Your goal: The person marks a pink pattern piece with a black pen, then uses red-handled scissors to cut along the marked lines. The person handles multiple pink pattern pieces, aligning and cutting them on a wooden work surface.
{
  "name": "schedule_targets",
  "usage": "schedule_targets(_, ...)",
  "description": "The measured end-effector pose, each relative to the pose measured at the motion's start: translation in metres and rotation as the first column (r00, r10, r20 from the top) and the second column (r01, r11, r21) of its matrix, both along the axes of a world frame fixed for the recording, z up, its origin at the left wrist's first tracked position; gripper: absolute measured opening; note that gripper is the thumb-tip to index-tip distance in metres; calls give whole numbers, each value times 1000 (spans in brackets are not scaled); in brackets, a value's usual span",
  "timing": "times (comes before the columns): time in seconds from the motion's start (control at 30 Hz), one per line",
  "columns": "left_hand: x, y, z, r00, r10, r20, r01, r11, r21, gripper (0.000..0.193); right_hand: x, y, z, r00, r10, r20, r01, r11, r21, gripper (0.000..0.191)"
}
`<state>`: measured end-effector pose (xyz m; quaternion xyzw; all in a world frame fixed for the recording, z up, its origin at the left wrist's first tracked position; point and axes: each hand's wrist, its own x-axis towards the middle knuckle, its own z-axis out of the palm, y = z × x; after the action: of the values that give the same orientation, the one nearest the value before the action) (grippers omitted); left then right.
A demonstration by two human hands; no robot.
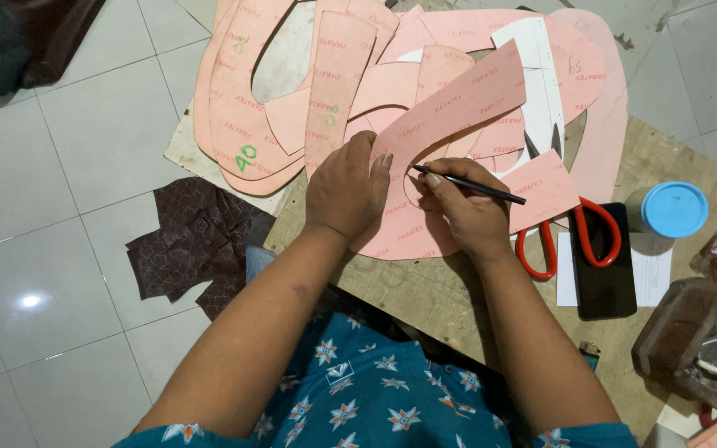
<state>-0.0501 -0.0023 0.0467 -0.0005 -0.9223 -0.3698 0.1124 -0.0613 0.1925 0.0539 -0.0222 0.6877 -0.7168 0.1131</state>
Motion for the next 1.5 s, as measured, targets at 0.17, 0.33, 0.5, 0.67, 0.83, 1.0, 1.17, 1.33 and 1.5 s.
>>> schedule_targets(0.17,0,0,-1,1000,2,-1,-2,1000,9,29,0,-1,0,1000,-20,13,21,999,-38,14)
schedule_targets(0.33,1,1,-4,1000,1,-26,-1,1000,1,30,2,-1,2,999,-30,23,30,1000,-3,13)
schedule_targets(0.5,1,1,-4,1000,4,-30,-4,1000,-8,31,2,-1,3,999,-27,45,30,998,-53,13)
schedule_targets(0.67,1,1,-2,1000,-2,7,2,1000,-7,31,1,1,2,1000,-18,22,18,1000,-14,13)
schedule_targets(0.83,1,2,-1,1000,2,-12,-2,1000,-8,31,1,2,2,1000,2,22,-2,1000,-11,13)
schedule_targets(1.0,1,3,-2,1000,6,-21,-6,1000,-4,31,2,2,4,1000,-1,19,1,1000,-16,13)
schedule_targets(1.17,1,3,-3,1000,10,-23,-10,1000,1,31,1,1,4,1000,3,29,-3,1000,-14,13)
schedule_targets(1.33,0,3,-3,1000,11,0,-11,1000,0,31,1,3,3,1000,22,-4,-22,1000,8,14)
schedule_targets(1.5,2,4,-4,1000,10,-5,-10,1000,-4,31,3,5,0,1000,28,4,-28,1000,-10,13)
